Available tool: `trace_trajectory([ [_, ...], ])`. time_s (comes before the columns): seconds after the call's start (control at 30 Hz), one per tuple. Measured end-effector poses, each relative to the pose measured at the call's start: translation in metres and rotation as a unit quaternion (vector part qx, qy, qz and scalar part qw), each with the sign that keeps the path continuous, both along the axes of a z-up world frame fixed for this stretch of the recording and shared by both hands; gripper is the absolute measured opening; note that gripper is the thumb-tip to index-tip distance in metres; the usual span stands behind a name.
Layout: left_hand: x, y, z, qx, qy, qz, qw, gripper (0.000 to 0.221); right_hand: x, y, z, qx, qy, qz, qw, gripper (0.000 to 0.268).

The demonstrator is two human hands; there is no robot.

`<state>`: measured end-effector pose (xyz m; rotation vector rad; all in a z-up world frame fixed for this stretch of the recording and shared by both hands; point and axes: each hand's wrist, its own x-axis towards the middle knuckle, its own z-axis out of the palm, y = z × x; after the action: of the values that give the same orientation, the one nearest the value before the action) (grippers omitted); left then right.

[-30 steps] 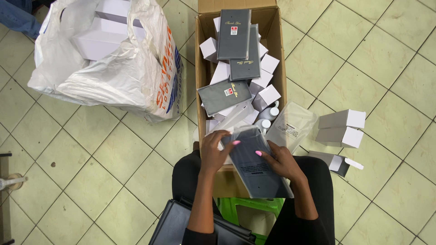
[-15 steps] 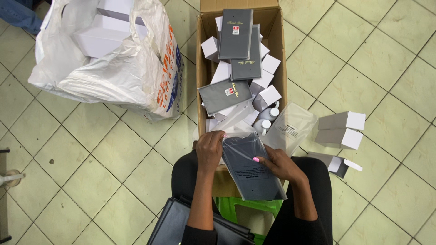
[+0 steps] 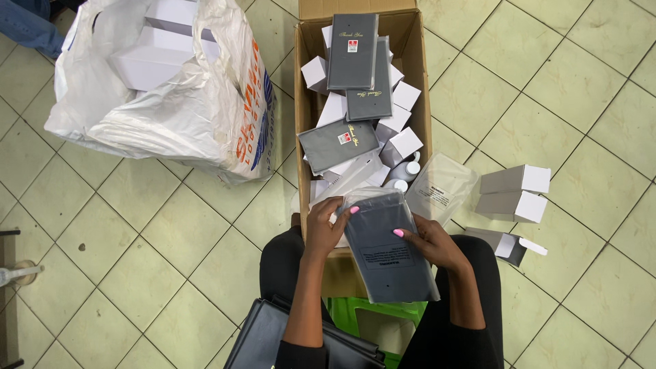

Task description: The person removes black notebooks from plastic sleeves and places them into a stack.

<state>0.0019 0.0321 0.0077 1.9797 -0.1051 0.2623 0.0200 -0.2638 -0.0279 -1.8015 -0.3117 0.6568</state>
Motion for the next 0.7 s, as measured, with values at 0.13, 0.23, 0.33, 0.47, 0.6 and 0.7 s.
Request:
trace_trajectory([
  [0.13,0.0,-0.003,-0.017,-0.041,0.009,0.052,0.998,0.015,-0.002,0.008,0.016,0.008,0.017,0.004,1.0,0.029],
  [0.23,-0.003,0.001,-0.014,-0.03,0.01,0.061,0.998,0.015,0.002,0.024,0.065,0.011,0.033,0.032,0.999,0.031],
  [0.33,-0.006,0.01,-0.008,0.016,0.005,0.05,0.999,0.013,0.002,0.021,0.066,0.021,0.041,0.055,0.997,0.033],
  [0.47,-0.006,0.024,-0.012,0.087,0.012,0.027,0.996,0.014,-0.006,0.002,0.03,0.023,0.058,0.085,0.994,0.035],
  [0.6,-0.007,0.027,-0.015,0.005,0.066,0.042,0.997,0.017,-0.003,0.008,0.047,0.045,0.08,0.082,0.992,0.03],
  [0.7,-0.004,0.009,0.024,-0.195,0.11,0.041,0.974,0.062,-0.005,-0.001,0.009,0.135,0.04,0.043,0.989,0.032],
])
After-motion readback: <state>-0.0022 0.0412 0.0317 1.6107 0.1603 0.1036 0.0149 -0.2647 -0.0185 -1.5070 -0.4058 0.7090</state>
